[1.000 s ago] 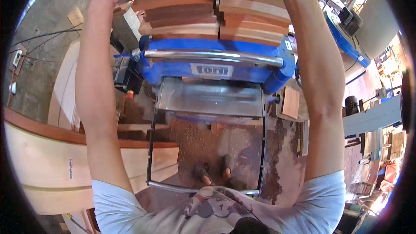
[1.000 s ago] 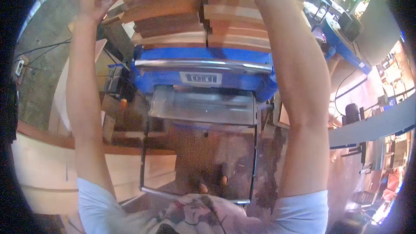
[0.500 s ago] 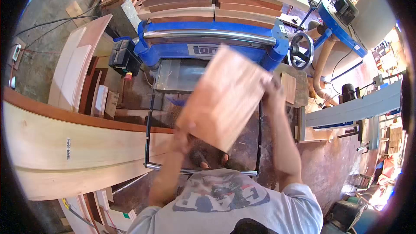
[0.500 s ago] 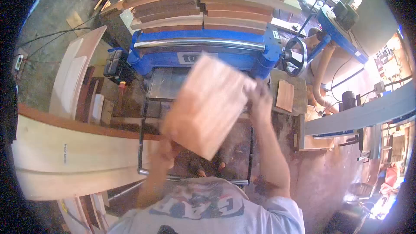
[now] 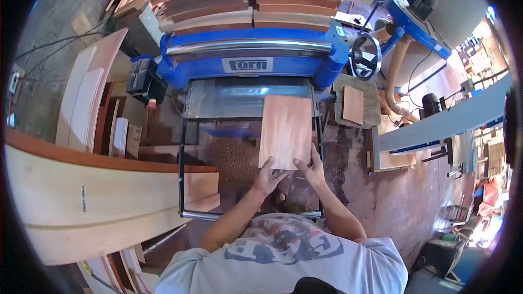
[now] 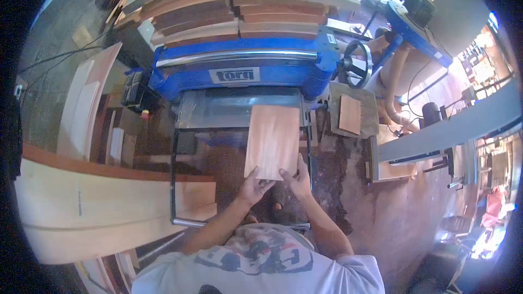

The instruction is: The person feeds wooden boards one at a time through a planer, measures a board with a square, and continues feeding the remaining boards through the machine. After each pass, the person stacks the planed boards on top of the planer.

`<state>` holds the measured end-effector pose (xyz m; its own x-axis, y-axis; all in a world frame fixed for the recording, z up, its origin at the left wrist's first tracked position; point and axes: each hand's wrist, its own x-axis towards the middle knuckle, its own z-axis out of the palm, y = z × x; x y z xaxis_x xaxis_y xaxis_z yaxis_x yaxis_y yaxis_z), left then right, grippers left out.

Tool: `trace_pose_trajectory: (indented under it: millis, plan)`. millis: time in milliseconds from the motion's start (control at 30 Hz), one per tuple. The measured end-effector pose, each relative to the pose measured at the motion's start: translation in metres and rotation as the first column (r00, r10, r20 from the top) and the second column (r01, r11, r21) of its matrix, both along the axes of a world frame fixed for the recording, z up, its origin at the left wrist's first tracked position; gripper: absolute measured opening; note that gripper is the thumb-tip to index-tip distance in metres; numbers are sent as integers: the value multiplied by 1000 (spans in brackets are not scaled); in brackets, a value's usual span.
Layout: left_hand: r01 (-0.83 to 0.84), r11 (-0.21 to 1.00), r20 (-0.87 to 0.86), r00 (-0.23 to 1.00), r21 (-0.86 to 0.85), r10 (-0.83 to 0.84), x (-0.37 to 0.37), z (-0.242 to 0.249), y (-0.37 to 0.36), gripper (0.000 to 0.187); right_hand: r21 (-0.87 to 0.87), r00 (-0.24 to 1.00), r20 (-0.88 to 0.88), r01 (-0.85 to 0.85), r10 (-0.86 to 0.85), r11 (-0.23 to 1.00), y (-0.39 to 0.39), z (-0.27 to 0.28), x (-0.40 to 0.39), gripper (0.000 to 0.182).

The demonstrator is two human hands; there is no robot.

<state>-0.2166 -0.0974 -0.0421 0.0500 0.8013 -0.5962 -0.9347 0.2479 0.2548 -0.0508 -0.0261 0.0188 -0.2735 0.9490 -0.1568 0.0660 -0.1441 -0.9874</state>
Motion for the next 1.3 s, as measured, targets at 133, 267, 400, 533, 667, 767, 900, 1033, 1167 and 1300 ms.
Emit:
trace_pose_trajectory:
  millis: [133, 267, 400, 533, 667, 767, 900, 1033, 1167, 1300]
  plan:
    - [-42, 995, -71, 997, -87, 36, -4, -19, 34, 60, 411, 833, 552, -247, -24, 878, 12, -14, 2, 94]
    - [19, 974, -693, 699, -228, -176, -37, 9, 53, 71, 566, 791, 598, -299, -133, 768, 57, -42, -3, 83]
    - [131, 991, -869, -491, -9, 57, -72, 27, 66, 74, 578, 668, 722, -436, -183, 689, 99, -24, -11, 67]
    - [337, 941, -809, -546, 25, 217, -95, 10, 104, 62, 560, 623, 759, -477, -189, 677, 126, -24, -20, 58]
    - [324, 946, -634, -737, -25, 235, -103, 3, 124, 54, 642, 651, 713, -458, -259, 615, 143, -42, -23, 47]
    - [300, 954, -552, -796, -2, 249, -104, -4, 132, 50, 706, 656, 678, -457, -331, 541, 155, -41, -30, 43]
    - [282, 956, -591, -786, -77, 184, -105, 4, 144, 51, 738, 675, 643, -421, -362, 527, 161, -34, -41, 42]
    - [257, 965, -561, -807, -54, 183, -106, 2, 156, 52, 746, 663, 648, -452, -375, 489, 173, -43, -44, 42]
    - [237, 963, -536, -834, -131, 132, -108, -8, 166, 53, 707, 587, 704, -522, -401, 477, 183, -40, -47, 41]
    - [219, 941, -527, -848, -259, 52, -109, 26, 162, 56, 498, 298, 858, -687, -419, 530, 189, -21, -61, 37]
